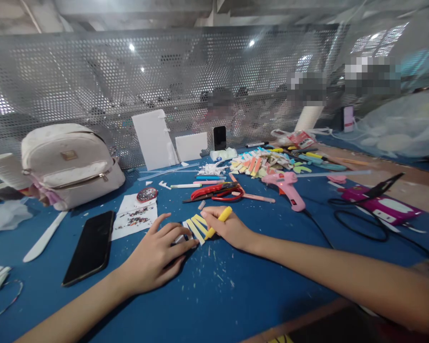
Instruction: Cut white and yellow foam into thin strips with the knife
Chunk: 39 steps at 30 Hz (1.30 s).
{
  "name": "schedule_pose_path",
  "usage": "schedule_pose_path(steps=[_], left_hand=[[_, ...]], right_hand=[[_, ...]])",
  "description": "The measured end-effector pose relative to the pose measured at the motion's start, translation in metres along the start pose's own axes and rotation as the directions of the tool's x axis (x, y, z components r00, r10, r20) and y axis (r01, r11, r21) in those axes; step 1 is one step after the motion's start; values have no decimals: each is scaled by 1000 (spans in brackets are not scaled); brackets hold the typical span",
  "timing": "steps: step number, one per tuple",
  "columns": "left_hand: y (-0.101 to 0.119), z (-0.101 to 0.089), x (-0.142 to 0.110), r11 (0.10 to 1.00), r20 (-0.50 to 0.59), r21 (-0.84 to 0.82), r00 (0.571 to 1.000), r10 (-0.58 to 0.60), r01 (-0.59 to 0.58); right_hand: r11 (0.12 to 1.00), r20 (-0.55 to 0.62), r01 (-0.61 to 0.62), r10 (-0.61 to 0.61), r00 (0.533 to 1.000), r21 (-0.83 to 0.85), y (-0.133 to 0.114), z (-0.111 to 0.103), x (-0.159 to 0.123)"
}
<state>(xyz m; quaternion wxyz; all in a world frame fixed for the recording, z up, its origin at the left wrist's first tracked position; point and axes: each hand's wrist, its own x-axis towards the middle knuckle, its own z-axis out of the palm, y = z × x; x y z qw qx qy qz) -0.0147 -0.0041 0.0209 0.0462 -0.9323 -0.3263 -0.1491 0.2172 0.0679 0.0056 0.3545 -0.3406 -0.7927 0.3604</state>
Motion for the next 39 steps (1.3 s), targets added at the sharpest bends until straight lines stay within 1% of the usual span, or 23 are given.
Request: schedule_pose_path(steps=[9,14,24,28,32,39], left_hand=[[0,-1,1,1000,2,-2,1000,6,-6],[0,-1,1,1000,2,-2,1000,-1,1],[0,0,0,1000,6,-3,1000,4,-4],[-1,0,0,1000,3,-2,1000,2,-2],[0,0,1,1000,-3,-2,1000,-1,1],[-1,1,0,1000,-15,-1,1000,5,-5]], right_hand=[[998,8,-22,22,1000,51,-3,0,-1],[997,25,-20,19,1000,68,-8,-1,-2],[997,49,-15,11,999,75,-9,-1,-2],[998,33,-3,1,999,69,-9,-1,-2],[998,-9,2,-1,1000,64,-7,0,-1],[1000,-33,-5,6,999,24,-4,9,18]])
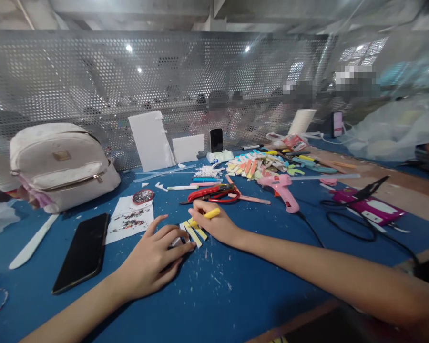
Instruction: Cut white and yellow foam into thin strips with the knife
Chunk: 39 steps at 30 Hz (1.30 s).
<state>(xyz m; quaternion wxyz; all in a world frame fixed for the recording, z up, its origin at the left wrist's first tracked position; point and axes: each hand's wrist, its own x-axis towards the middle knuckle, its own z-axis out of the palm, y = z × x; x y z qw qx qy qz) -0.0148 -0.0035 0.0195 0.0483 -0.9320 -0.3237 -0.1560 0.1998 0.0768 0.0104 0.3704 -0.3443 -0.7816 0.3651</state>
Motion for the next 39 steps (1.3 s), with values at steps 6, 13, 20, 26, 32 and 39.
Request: schedule_pose_path(steps=[6,13,20,26,32,39], left_hand=[[1,-1,1,1000,-13,-8,1000,3,-3],[1,-2,1,1000,-24,-7,1000,7,-7],[0,-1,1,1000,-24,-11,1000,6,-6],[0,-2,1,1000,-7,-16,1000,1,-1],[0,-1,1,1000,-11,-22,1000,-3,3],[0,-1,0,1000,-4,-21,1000,-4,4]], right_hand=[[1000,-11,-18,19,1000,21,4,3,3],[999,12,-32,32,999,33,4,3,0],[999,30,-31,29,999,40,-1,2,-2],[999,25,-25,24,999,47,-1,2,-1],[999,27,-18,16,999,48,1,1,0],[997,3,-24,23,1000,78,4,3,2]])
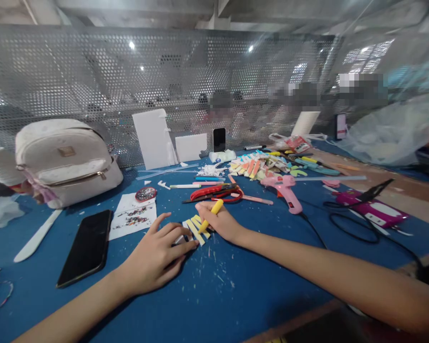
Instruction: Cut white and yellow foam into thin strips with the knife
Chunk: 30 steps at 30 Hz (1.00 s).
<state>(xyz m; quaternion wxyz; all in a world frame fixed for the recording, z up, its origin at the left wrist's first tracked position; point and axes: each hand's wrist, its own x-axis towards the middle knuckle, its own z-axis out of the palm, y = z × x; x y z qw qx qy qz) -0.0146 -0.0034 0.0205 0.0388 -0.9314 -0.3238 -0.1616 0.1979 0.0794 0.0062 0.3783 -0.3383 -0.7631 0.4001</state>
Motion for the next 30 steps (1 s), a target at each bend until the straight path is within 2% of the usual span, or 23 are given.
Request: schedule_pose_path(steps=[30], left_hand=[[1,0,0,1000,1,5,1000,1,-1]], right_hand=[[1000,-53,2,-2,999,-2,3,0,1]])
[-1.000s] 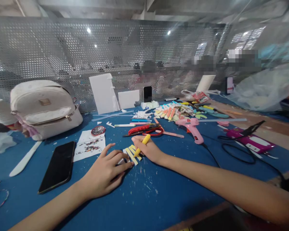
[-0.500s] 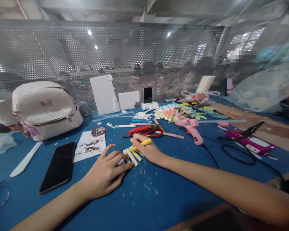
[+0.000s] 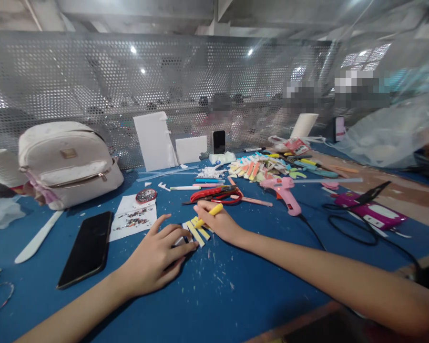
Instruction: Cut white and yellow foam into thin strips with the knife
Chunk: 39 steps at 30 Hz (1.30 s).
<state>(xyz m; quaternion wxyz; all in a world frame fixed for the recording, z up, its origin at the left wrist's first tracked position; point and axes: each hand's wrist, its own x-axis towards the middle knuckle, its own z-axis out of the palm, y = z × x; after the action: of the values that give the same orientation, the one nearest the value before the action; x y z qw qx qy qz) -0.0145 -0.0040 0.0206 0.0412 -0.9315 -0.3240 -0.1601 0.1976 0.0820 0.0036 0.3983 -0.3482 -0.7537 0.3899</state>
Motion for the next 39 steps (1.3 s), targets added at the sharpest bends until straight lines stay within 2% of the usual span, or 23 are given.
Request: schedule_pose_path(steps=[12,39], left_hand=[[-1,2,-1,1000,-7,7,1000,1,-1],[0,0,0,1000,-13,-9,1000,-14,14]], right_hand=[[996,86,73,-68,994,-53,-11,-9,-15],[992,184,113,-100,978,-61,-14,-11,-15]])
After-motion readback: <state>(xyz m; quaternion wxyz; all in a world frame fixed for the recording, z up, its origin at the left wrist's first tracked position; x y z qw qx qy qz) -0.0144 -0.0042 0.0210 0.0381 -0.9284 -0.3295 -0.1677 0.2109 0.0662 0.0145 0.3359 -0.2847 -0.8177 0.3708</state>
